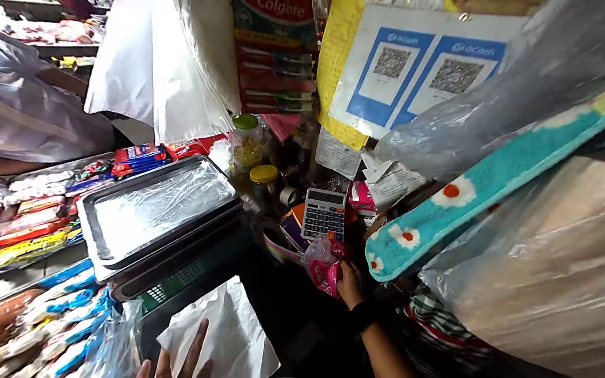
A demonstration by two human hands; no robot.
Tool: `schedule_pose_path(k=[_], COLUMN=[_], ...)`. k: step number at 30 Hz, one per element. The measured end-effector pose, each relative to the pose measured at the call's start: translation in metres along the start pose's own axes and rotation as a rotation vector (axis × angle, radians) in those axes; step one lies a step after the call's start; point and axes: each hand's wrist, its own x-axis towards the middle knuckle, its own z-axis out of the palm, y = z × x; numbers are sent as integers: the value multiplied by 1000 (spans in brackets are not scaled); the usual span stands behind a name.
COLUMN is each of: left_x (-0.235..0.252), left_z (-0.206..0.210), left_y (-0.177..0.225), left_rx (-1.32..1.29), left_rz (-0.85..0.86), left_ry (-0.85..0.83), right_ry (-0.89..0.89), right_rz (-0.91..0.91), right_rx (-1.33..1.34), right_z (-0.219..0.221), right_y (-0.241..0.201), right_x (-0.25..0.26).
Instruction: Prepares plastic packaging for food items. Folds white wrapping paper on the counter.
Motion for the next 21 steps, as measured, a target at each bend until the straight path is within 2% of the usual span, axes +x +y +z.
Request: schedule_pose_path(k=[2, 4, 6, 8, 9, 11, 13, 14, 18, 20, 21], left_x=[5, 8, 9, 9, 8, 6, 6, 8, 17, 16, 15], left_z=[7, 13, 15, 17, 17, 19, 20, 20, 37, 46, 50], left_y=[1, 1, -1, -8, -11, -12, -8, -4, -4, -9, -11], left_rx=[82, 101, 143, 179, 170, 137, 113, 97, 78, 48, 41], left_rz=[20, 25, -24, -46, -46, -21, 40, 83, 217, 160, 120], left_ry=[122, 265, 326, 298, 256, 194, 141, 110, 76, 99, 117], right_ry=[-63, -26, 184, 373, 379, 177, -70, -125, -126, -68, 22], right_rz=[12, 2, -101, -262, -312, -260, -114, -66, 35, 26, -14], right_rx=[-72, -98, -5, 83, 83, -10, -158, -198, -217, -159, -96], right_z=[0, 1, 4, 8, 9, 7, 5, 7, 6, -10, -20], right_y=[-6, -8, -5, 2, 6, 10, 7, 6, -6, -17, -20], right_x=[1, -1, -8, -10, -8, -7, -3, 1, -1, -12, -20])
